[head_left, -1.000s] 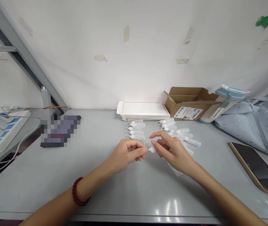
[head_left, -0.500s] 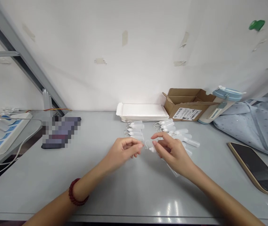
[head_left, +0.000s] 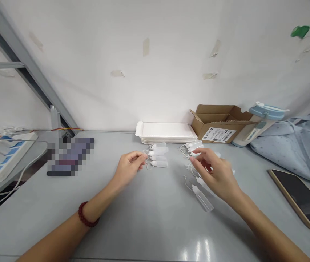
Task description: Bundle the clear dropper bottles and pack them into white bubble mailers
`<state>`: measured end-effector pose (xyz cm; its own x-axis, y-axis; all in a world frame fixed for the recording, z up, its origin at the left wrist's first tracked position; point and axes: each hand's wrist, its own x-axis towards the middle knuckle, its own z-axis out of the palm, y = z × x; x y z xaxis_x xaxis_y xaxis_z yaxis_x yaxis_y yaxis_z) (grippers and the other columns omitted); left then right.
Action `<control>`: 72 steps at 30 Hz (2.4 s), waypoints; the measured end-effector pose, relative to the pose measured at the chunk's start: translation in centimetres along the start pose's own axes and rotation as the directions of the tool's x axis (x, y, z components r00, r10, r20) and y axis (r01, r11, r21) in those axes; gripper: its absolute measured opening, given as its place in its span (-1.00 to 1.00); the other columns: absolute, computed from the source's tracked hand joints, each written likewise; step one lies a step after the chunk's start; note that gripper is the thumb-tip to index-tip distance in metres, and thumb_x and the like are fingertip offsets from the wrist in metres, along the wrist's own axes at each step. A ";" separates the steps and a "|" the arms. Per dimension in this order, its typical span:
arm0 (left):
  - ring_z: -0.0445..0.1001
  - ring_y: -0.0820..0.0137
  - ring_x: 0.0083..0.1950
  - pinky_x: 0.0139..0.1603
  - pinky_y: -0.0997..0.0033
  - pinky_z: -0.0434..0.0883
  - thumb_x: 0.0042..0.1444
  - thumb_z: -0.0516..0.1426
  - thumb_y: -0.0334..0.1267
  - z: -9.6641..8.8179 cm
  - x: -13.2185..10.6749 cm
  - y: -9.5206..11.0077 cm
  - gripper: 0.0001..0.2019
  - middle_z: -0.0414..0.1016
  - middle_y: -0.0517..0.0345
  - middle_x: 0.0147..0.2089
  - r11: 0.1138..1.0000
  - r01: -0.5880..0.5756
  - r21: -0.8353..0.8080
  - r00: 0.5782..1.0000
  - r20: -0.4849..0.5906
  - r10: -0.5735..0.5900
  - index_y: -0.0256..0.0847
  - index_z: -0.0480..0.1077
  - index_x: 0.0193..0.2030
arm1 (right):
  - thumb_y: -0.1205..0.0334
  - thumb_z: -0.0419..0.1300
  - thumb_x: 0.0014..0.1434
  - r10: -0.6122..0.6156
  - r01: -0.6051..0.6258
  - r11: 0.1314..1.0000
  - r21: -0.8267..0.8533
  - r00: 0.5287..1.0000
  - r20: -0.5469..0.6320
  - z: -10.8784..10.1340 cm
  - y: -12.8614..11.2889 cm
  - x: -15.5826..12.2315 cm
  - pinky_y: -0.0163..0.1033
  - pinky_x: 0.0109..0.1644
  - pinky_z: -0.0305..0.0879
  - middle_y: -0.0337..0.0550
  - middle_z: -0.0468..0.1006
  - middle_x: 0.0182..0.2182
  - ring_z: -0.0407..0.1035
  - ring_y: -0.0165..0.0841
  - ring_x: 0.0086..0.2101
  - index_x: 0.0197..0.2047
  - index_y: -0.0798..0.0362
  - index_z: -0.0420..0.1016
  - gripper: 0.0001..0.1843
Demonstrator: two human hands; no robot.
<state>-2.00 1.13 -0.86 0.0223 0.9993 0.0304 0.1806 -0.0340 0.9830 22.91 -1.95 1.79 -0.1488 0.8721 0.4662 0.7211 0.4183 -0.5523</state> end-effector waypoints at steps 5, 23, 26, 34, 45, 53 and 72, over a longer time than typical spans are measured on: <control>0.29 0.50 -0.48 -0.44 0.52 0.25 0.01 0.14 -0.06 -0.1 1.3 -1.3 -0.72 0.36 0.23 -0.51 0.999 -0.030 0.028 0.999 0.025 0.029 -0.27 0.47 -0.36 | 0.16 0.03 0.22 -0.081 0.073 0.991 -0.115 0.994 -0.070 -0.7 0.9 0.3 -0.38 -0.54 0.11 -0.36 0.35 -0.63 0.15 -0.50 -0.65 -0.20 0.02 0.29 -0.86; 0.31 0.20 0.04 -0.15 0.27 0.35 0.11 0.03 -0.19 0.0 0.5 -1.6 -0.67 0.36 0.01 0.04 0.731 -0.280 0.622 0.953 0.087 0.291 -0.16 0.30 0.03 | 0.19 0.02 0.21 -0.006 0.028 0.967 -0.255 0.996 0.088 -2.0 3.0 1.1 -0.32 -0.50 0.12 -0.27 0.48 -0.52 0.23 -0.46 -0.63 -0.32 0.00 0.35 -0.87; 0.30 0.21 0.04 -0.04 0.20 0.32 0.14 0.00 -0.23 0.0 0.9 -1.9 -0.69 0.39 0.03 0.03 0.719 -0.324 0.615 0.943 0.148 0.298 -0.16 0.30 0.03 | 0.19 0.02 0.21 0.006 0.022 0.967 -0.253 0.994 0.108 -2.0 2.9 1.2 -0.33 -0.51 0.10 -0.28 0.48 -0.53 0.22 -0.47 -0.63 -0.32 0.00 0.34 -0.87; 0.36 0.26 -0.06 -0.10 0.24 0.33 0.14 -0.01 -0.30 0.4 1.0 -1.8 -0.75 0.47 0.05 -0.17 0.746 -0.337 0.574 0.940 0.163 0.300 -0.20 0.37 -0.07 | 0.18 0.01 0.21 0.005 0.029 0.965 -0.262 0.992 0.127 -1.9 2.7 1.2 -0.34 -0.51 0.08 -0.27 0.47 -0.52 0.23 -0.45 -0.61 -0.34 0.00 0.33 -0.85; 0.40 0.32 -0.17 -0.18 0.36 0.32 0.15 -0.01 -0.28 -0.3 2.3 0.1 -0.82 0.50 0.11 -0.22 0.721 -0.385 0.576 0.906 0.087 0.414 -0.16 0.41 -0.22 | 0.20 0.00 0.21 0.012 0.011 0.969 -0.246 0.995 0.094 -2.4 3.2 1.5 -0.33 -0.51 0.12 -0.26 0.48 -0.54 0.25 -0.43 -0.60 -0.37 0.00 0.35 -0.83; 0.41 0.38 -0.22 -0.26 0.41 0.36 0.11 0.02 -0.28 0.4 4.3 3.4 -0.78 0.43 0.08 -0.09 0.690 -0.452 0.565 0.831 -0.016 0.556 -0.21 0.36 -0.11 | 0.25 0.00 0.18 0.001 0.011 0.955 -0.297 0.999 0.040 -2.4 5.7 2.2 -0.28 -0.43 0.17 -0.17 0.49 -0.45 0.35 -0.35 -0.46 -0.37 0.04 0.37 -0.84; 0.42 0.34 -0.20 -0.40 0.46 0.32 0.11 -0.05 -0.28 -0.9 1.5 0.3 -0.75 0.44 0.08 -0.23 0.705 -0.326 0.630 0.904 -0.012 0.428 -0.18 0.34 -0.11 | 0.24 0.01 0.20 0.018 0.037 0.859 -0.511 0.995 0.103 -0.4 8.3 3.6 -0.07 -0.17 0.16 0.02 0.46 -0.15 0.28 -0.09 -0.14 0.01 0.00 0.41 -0.67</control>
<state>-2.80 2.67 -0.36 0.0859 0.8887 0.4504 0.7394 -0.3599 0.5690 28.61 4.54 -0.82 -0.2043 0.9010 0.3826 0.9596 0.2616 -0.1037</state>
